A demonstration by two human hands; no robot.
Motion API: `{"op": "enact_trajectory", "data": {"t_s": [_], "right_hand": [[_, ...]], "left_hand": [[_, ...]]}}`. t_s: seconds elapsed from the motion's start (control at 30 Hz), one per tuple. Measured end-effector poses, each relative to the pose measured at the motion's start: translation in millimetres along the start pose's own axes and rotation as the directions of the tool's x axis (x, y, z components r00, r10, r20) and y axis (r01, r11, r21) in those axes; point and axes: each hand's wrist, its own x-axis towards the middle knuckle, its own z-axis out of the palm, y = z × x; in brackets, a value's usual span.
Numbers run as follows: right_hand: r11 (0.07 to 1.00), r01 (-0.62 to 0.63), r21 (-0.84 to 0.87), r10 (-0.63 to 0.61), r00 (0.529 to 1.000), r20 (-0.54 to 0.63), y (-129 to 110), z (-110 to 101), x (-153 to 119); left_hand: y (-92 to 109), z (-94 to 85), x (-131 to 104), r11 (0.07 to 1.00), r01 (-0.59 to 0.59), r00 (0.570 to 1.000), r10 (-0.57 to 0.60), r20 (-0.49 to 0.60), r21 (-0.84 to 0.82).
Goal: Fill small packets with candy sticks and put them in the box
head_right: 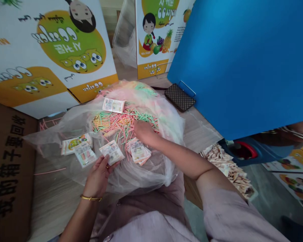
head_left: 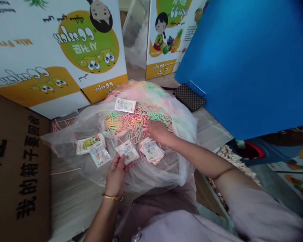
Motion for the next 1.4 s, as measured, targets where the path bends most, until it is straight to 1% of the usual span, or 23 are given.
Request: {"op": "enact_trajectory", "data": {"t_s": [0.1,0.17,0.23,0.3,0.37,0.43,0.5,0.53,0.6,0.67,0.7,0.73,0.77,0.8,0.83,0.9,0.97,1.03,1.1,1.17,1.27,1.33,1.4], "right_hand": [[1.0,0.009,-0.005,-0.009,0.999,0.043,1.7,-0.1,6.9],[0.999,-0.034,0.013,0.033,0.997,0.063,10.1,-7.3,11.3],[0.993,-0.099,0.062,0.097,0.994,0.044,21.3,-14.9,13.9],[0.982,-0.108,0.155,0.112,0.994,-0.019,32.1,-18.8,14.3],[0.957,-0.057,0.284,0.093,0.989,-0.115,40.0,-17.5,13.6],[0.893,0.01,0.45,0.096,0.973,-0.212,43.6,-12.9,13.4],[0.758,0.059,0.65,0.141,0.958,-0.251,43.0,-8.5,14.7],[0.652,0.076,0.754,0.175,0.953,-0.247,41.6,-7.4,16.2],[0.366,0.071,0.928,0.236,0.957,-0.167,37.5,-8.4,20.1],[0.067,0.025,0.997,0.239,0.97,-0.041,32.6,-13.0,23.7],[-0.049,-0.001,0.999,0.217,0.976,0.011,29.7,-15.8,24.7],[-0.135,-0.021,0.991,0.178,0.983,0.045,26.5,-18.7,24.9],[-0.19,-0.036,0.981,0.125,0.99,0.061,22.7,-21.0,24.0],[-0.217,-0.05,0.975,0.068,0.995,0.067,18.3,-22.7,22.0],[-0.219,-0.067,0.974,0.01,0.997,0.071,13.3,-23.5,19.0],[-0.144,-0.08,0.986,-0.088,0.994,0.068,2.0,-22.0,10.6],[0.018,-0.034,0.999,-0.124,0.992,0.036,-9.5,-17.5,0.9],[0.204,0.036,0.978,-0.099,0.995,-0.016,-18.8,-12.5,-8.4],[0.355,0.084,0.931,-0.065,0.996,-0.065,-25.2,-9.9,-16.6],[0.464,0.154,0.872,-0.055,0.988,-0.145,-30.0,-11.0,-24.6],[0.618,0.279,0.735,-0.106,0.956,-0.274,-38.8,-16.4,-36.2],[0.729,0.295,0.617,-0.156,0.95,-0.271,-46.2,-17.7,-41.4],[0.83,0.269,0.489,-0.188,0.96,-0.21,-52.2,-15.0,-42.2]], "left_hand": [[3.4,-0.5,-0.3,1.0,0.004,1.0,-0.005,0.026,0.029],[5.9,-2.4,-0.4,1.0,0.013,0.999,-0.014,0.037,0.026],[7.5,-3.7,0.0,1.0,0.008,0.998,-0.008,0.055,0.007],[7.8,-2.6,1.5,1.0,-0.004,0.998,0.005,0.062,-0.015],[7.1,1.2,3.8,1.0,0.0,0.997,0.001,0.072,-0.024],[6.3,7.2,6.8,1.0,0.007,0.995,-0.007,0.099,-0.008],[5.9,13.6,10.1,1.0,-0.002,0.992,-0.001,0.122,0.025],[6.0,16.6,11.9,0.999,-0.012,0.992,0.006,0.128,0.042],[6.8,21.6,15.4,0.997,-0.034,0.992,0.026,0.124,0.064],[8.0,25.0,18.6,0.996,-0.052,0.994,0.045,0.099,0.067],[8.7,26.1,19.9,0.996,-0.06,0.995,0.054,0.087,0.063],[9.3,26.8,21.0,0.996,-0.068,0.995,0.064,0.077,0.057],[9.8,27.2,21.9,0.996,-0.075,0.995,0.071,0.071,0.05],[10.2,27.3,22.4,0.996,-0.081,0.995,0.078,0.069,0.045],[10.6,27.2,22.7,0.995,-0.087,0.994,0.084,0.068,0.042],[11.3,26.8,22.5,0.994,-0.098,0.994,0.096,0.054,0.041],[12.3,26.3,22.2,0.994,-0.104,0.994,0.103,0.038,0.038],[13.1,25.5,22.3,0.993,-0.109,0.994,0.108,0.028,0.035],[13.1,23.8,23.5,0.991,-0.124,0.992,0.123,0.015,0.048],[11.6,21.3,26.0,0.985,-0.155,0.988,0.156,-0.006,0.074],[7.8,17.1,30.5,0.97,-0.212,0.976,0.215,-0.015,0.121],[6.1,15.5,32.0,0.958,-0.246,0.969,0.248,0.005,0.149],[6.4,15.4,31.0,0.945,-0.273,0.962,0.271,0.038,0.178]]}}
